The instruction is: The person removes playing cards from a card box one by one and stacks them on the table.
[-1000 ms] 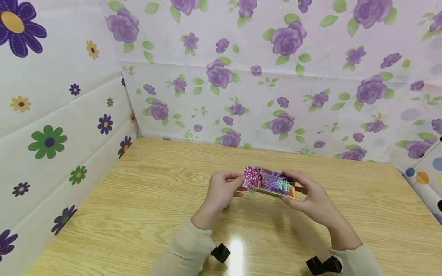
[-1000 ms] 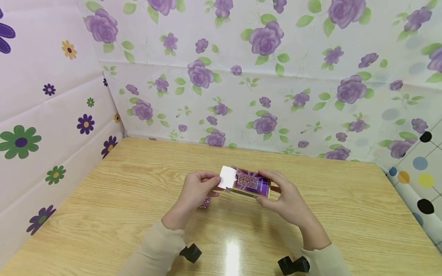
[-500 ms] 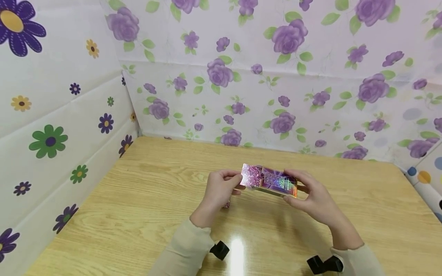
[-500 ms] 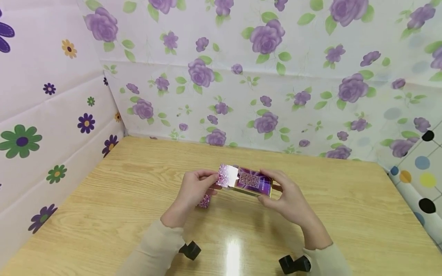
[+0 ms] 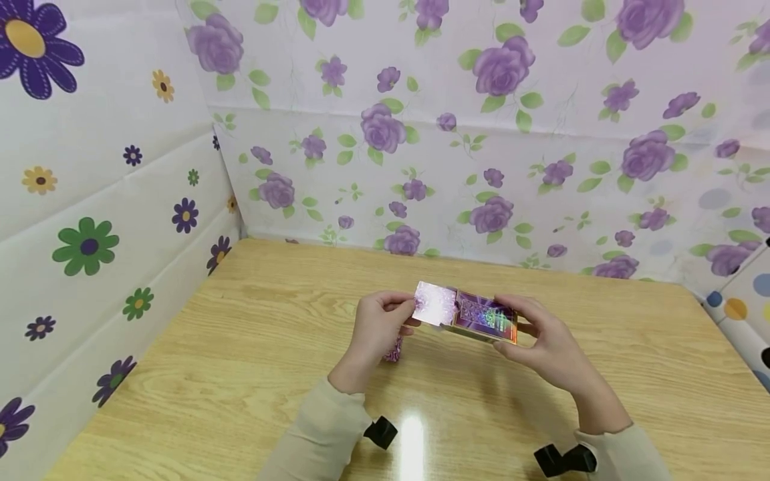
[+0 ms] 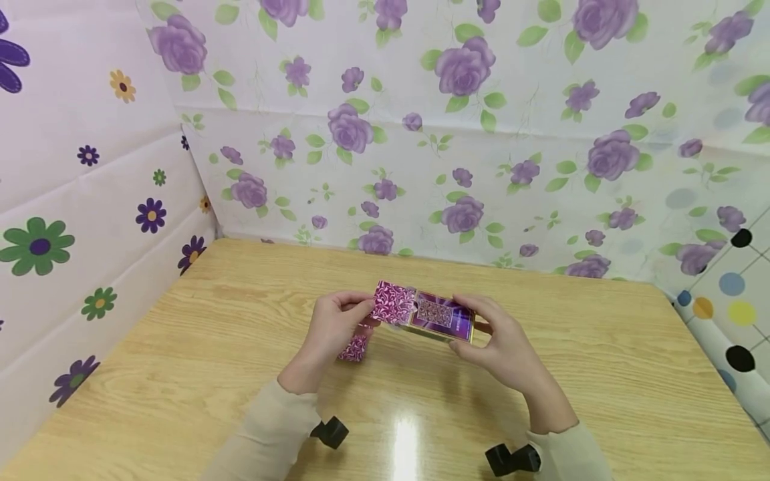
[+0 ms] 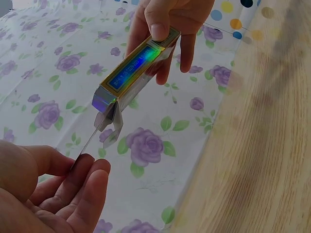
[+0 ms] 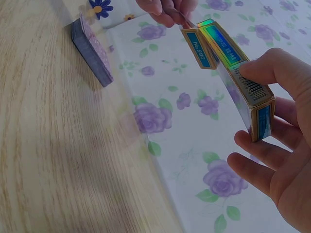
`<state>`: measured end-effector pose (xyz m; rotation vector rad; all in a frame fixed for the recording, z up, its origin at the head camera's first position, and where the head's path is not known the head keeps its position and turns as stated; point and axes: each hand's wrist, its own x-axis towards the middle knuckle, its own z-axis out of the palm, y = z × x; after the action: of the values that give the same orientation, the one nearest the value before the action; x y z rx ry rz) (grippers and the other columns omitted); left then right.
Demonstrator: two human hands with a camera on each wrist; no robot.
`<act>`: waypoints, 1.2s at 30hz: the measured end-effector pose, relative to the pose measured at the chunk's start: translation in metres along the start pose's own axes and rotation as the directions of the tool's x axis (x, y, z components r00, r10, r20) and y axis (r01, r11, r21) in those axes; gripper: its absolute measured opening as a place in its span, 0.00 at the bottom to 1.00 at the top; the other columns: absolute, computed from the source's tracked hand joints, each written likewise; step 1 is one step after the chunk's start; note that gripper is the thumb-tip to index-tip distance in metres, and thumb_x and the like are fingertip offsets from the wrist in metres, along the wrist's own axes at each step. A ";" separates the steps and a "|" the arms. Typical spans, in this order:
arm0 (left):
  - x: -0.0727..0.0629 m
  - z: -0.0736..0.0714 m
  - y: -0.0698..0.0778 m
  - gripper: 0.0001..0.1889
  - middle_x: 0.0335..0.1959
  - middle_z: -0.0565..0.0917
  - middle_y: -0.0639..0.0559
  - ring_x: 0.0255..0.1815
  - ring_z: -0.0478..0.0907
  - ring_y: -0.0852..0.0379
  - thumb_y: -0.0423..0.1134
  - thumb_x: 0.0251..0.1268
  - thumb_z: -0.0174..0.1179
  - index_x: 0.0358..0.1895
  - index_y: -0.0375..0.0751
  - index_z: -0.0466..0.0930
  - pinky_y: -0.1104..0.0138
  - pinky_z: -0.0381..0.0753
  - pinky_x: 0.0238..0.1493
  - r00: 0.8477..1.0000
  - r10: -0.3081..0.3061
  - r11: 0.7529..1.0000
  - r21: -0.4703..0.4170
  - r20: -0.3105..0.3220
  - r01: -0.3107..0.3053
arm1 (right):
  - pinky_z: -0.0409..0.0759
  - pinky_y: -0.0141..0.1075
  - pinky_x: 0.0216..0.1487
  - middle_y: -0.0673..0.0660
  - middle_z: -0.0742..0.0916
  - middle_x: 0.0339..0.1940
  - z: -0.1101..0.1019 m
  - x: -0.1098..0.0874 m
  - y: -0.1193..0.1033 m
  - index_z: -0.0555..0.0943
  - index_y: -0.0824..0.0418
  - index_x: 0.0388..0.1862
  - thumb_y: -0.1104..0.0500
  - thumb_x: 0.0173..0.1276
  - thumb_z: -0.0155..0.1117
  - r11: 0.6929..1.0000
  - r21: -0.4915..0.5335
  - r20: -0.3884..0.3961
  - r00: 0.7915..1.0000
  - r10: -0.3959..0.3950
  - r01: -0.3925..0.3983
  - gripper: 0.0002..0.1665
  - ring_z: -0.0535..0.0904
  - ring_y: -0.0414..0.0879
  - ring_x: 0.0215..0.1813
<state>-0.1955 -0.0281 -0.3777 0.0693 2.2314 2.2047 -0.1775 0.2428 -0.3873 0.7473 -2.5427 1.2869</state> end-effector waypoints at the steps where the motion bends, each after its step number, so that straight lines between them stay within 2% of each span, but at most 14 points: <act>1: 0.000 0.000 -0.001 0.09 0.37 0.85 0.35 0.27 0.85 0.55 0.30 0.64 0.58 0.43 0.28 0.82 0.67 0.85 0.28 1.000 0.001 1.000 -0.004 -0.003 -0.001 | 0.75 0.22 0.53 0.54 0.77 0.60 0.000 0.000 0.000 0.69 0.54 0.66 0.66 0.55 0.71 1.000 0.002 0.002 1.000 0.001 -0.001 0.39 0.70 0.32 0.57; 11: 0.002 -0.001 -0.001 0.08 0.32 0.84 0.36 0.22 0.80 0.60 0.28 0.63 0.56 0.42 0.27 0.81 0.67 0.84 0.26 0.997 -0.024 1.000 -0.021 -0.072 0.022 | 0.75 0.22 0.53 0.54 0.76 0.61 0.002 -0.003 0.003 0.69 0.52 0.66 0.65 0.56 0.71 1.000 0.000 0.004 1.000 0.003 -0.003 0.39 0.70 0.32 0.58; 15: 0.005 -0.003 -0.001 0.08 0.30 0.84 0.37 0.20 0.79 0.60 0.27 0.62 0.56 0.42 0.27 0.81 0.64 0.85 0.26 0.994 -0.011 1.000 -0.014 -0.111 0.009 | 0.75 0.22 0.52 0.54 0.76 0.61 0.002 -0.003 0.004 0.69 0.53 0.66 0.66 0.55 0.71 1.000 0.000 -0.005 1.000 -0.002 0.002 0.39 0.70 0.33 0.57; 18: 0.006 -0.005 -0.002 0.08 0.31 0.84 0.38 0.19 0.78 0.60 0.27 0.62 0.56 0.42 0.27 0.81 0.65 0.84 0.25 0.991 -0.002 1.000 -0.013 -0.133 0.000 | 0.75 0.22 0.52 0.55 0.77 0.61 0.003 -0.002 0.004 0.70 0.53 0.66 0.67 0.55 0.71 1.000 -0.001 -0.007 1.000 -0.008 0.008 0.39 0.71 0.34 0.57; 22: 0.007 -0.007 -0.001 0.08 0.31 0.83 0.40 0.19 0.77 0.62 0.26 0.62 0.56 0.41 0.27 0.81 0.68 0.83 0.23 0.989 0.002 1.000 -0.019 -0.148 -0.005 | 0.75 0.22 0.52 0.54 0.77 0.61 0.002 -0.001 0.003 0.70 0.54 0.66 0.67 0.55 0.71 1.000 -0.009 -0.004 1.000 -0.007 0.007 0.39 0.71 0.32 0.57; 28: 0.006 -0.010 0.002 0.08 0.30 0.82 0.43 0.20 0.77 0.60 0.27 0.62 0.56 0.40 0.29 0.82 0.63 0.85 0.27 0.986 0.002 1.000 -0.009 -0.169 -0.004 | 0.74 0.21 0.53 0.55 0.77 0.60 0.002 0.000 0.003 0.70 0.55 0.66 0.66 0.55 0.71 1.000 -0.018 -0.002 1.000 -0.006 0.006 0.39 0.70 0.30 0.57; 36: 0.007 -0.012 0.003 0.08 0.26 0.80 0.48 0.20 0.75 0.60 0.25 0.60 0.55 0.39 0.29 0.82 0.68 0.83 0.22 0.980 0.006 1.000 -0.010 -0.199 -0.008 | 0.73 0.20 0.54 0.55 0.76 0.62 0.002 0.000 0.003 0.69 0.53 0.66 0.65 0.56 0.71 1.000 -0.025 0.002 1.000 0.011 -0.011 0.39 0.68 0.28 0.59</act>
<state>-0.2027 -0.0399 -0.3747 -0.1510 2.3184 2.3224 -0.1789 0.2429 -0.3908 0.7304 -2.5631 1.2557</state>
